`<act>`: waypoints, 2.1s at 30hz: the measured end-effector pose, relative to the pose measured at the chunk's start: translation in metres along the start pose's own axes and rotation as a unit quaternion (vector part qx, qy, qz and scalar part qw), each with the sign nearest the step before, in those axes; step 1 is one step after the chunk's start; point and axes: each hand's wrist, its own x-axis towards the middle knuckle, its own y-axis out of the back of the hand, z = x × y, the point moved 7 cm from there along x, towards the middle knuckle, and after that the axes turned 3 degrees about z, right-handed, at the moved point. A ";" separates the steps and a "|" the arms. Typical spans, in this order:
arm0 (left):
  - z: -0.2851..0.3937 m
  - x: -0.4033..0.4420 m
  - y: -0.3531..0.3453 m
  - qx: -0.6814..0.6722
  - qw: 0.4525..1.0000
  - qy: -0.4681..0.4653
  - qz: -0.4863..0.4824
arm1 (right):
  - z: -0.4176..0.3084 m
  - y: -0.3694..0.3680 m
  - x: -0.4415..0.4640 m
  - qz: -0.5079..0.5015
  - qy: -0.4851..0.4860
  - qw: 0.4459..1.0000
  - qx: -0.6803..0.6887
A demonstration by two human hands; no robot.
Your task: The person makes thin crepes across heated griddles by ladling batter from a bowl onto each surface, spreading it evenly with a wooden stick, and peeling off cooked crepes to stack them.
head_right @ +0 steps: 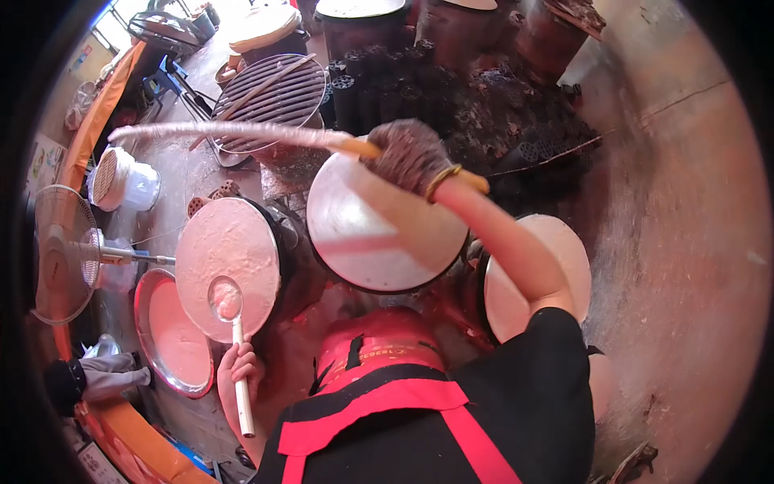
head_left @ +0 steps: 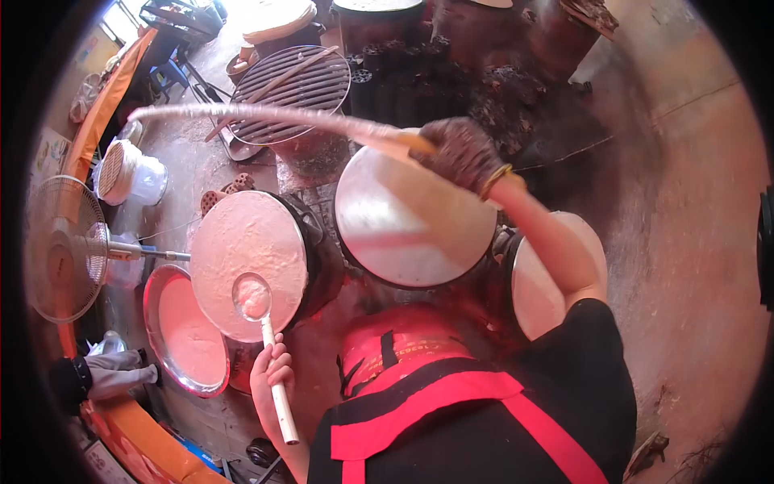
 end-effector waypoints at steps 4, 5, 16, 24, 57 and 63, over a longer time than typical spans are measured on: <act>0.012 0.008 -0.014 -0.014 1.000 0.015 -0.001 | -0.025 0.042 0.066 -0.051 0.037 0.996 -0.070; 0.018 0.010 -0.017 -0.014 1.000 0.017 0.000 | -0.033 0.042 0.085 -0.064 0.059 0.990 -0.110; 0.151 0.008 -0.026 0.057 0.992 -0.116 -0.002 | -0.042 0.012 0.307 0.007 -0.039 0.878 0.478; 0.192 -0.018 -0.008 -0.071 0.982 -0.174 -0.012 | 0.120 -0.272 0.283 0.112 -0.403 0.784 0.459; 0.612 -0.038 0.327 0.735 0.241 -0.457 0.439 | -0.543 -0.590 -0.095 -0.438 0.203 0.875 0.036; 0.531 0.063 0.306 -0.261 0.965 0.040 -0.002 | -0.529 -0.641 -0.130 -0.482 0.146 0.864 -0.025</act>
